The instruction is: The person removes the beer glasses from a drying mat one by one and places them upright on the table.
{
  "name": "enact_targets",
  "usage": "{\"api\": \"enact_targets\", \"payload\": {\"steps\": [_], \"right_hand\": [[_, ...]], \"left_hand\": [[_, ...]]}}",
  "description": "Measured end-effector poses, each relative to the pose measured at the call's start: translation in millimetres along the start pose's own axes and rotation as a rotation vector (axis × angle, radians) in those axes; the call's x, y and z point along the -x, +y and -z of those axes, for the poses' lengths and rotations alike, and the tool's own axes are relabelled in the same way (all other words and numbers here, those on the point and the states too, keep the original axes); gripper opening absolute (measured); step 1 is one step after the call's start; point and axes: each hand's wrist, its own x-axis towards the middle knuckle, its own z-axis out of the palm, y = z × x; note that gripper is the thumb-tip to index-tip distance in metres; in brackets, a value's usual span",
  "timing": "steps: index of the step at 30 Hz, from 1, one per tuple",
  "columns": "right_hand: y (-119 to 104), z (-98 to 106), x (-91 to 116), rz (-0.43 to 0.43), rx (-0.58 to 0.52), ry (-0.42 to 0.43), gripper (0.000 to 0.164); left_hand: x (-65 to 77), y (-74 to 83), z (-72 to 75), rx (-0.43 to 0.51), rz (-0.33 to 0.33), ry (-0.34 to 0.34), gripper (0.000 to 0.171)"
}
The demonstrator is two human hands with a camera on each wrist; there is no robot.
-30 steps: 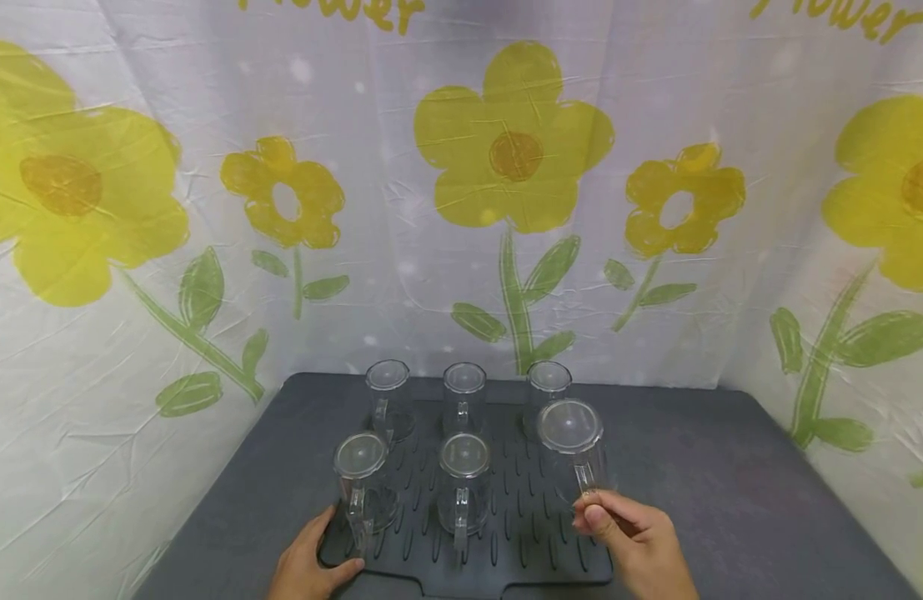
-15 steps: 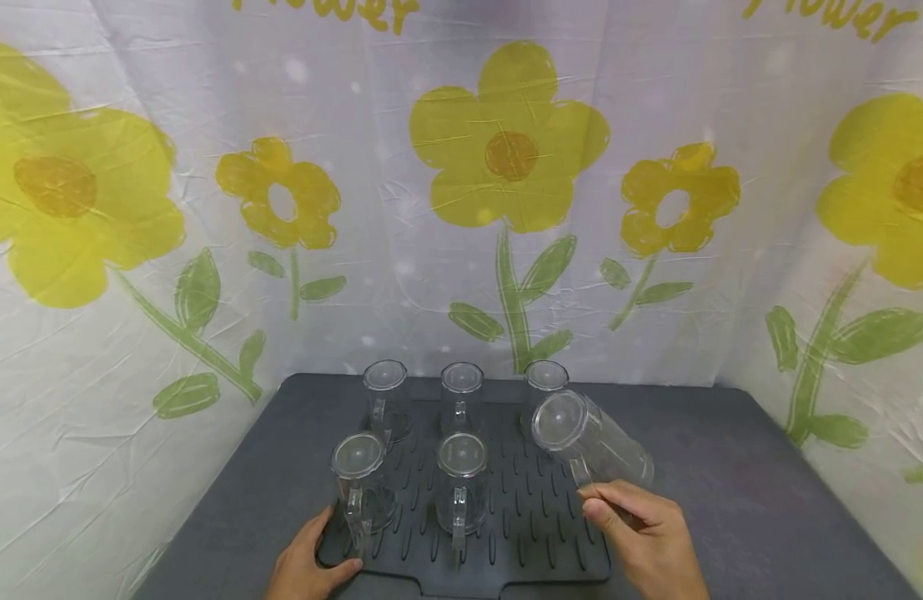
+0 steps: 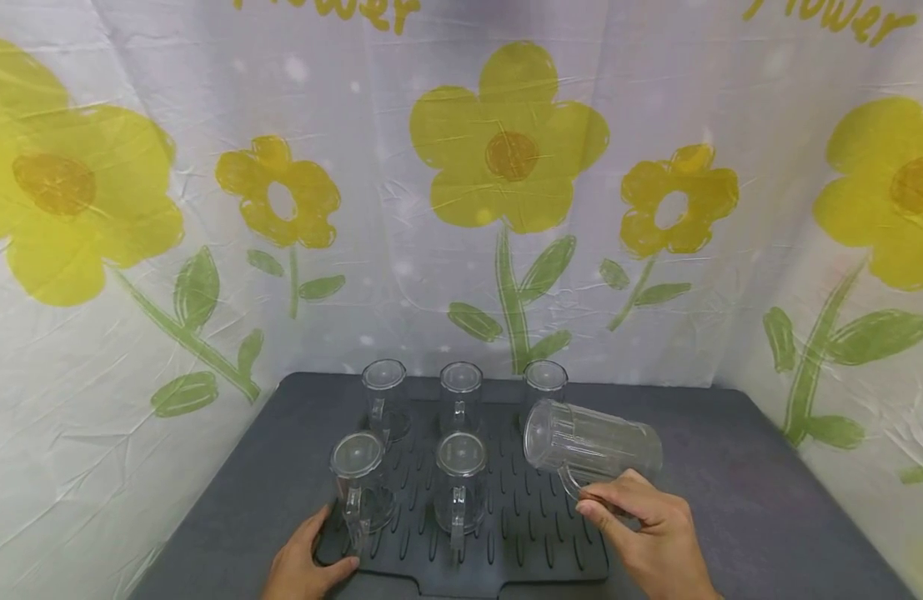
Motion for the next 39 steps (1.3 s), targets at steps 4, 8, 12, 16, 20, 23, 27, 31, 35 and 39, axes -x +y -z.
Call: {"api": "enact_targets", "payload": {"steps": [4,8,12,16,20,23,27,31,35,39], "right_hand": [[-2.6,2.4,-2.0,0.002,0.049,-0.043,0.032],[-2.7,2.5,-2.9,0.047,0.075,-0.053,0.032],[-2.2,1.5,-2.8,0.082,0.102,-0.048,0.028],[-1.4,0.3,-2.0,0.089,0.121,-0.042,0.027],[-1.7,-1.3,-1.6,0.109,0.128,-0.032,0.031],[-2.4,-2.1,-1.7,0.130,0.120,-0.028,0.030],[-2.7,-2.1,-1.6,0.142,0.107,-0.027,0.025],[-2.6,-2.2,-0.7,0.143,0.118,-0.025,0.017],[-4.2,-2.5,-0.1,0.137,0.139,-0.033,0.010],[-7.5,-2.8,-1.0,0.133,0.149,-0.039,0.023]], "left_hand": [[1.8,-0.2,1.3,0.118,0.018,0.000,0.112],[7.4,1.4,7.3,0.248,0.025,0.029,0.117],[17.5,13.5,21.9,0.331,0.018,0.072,0.120],[29.7,30.6,38.0,0.389,0.009,0.128,0.120],[40.6,46.2,50.1,0.420,-0.042,0.226,0.115],[46.1,56.2,55.5,0.443,-0.117,0.293,0.109],[48.6,70.6,57.8,0.481,-0.239,0.312,0.102],[45.8,84.5,56.0,0.504,-0.374,0.304,0.096],[41.6,98.8,50.0,0.521,-0.494,0.289,0.091],[36.0,118.0,40.3,0.556,-0.614,0.254,0.089]]}}
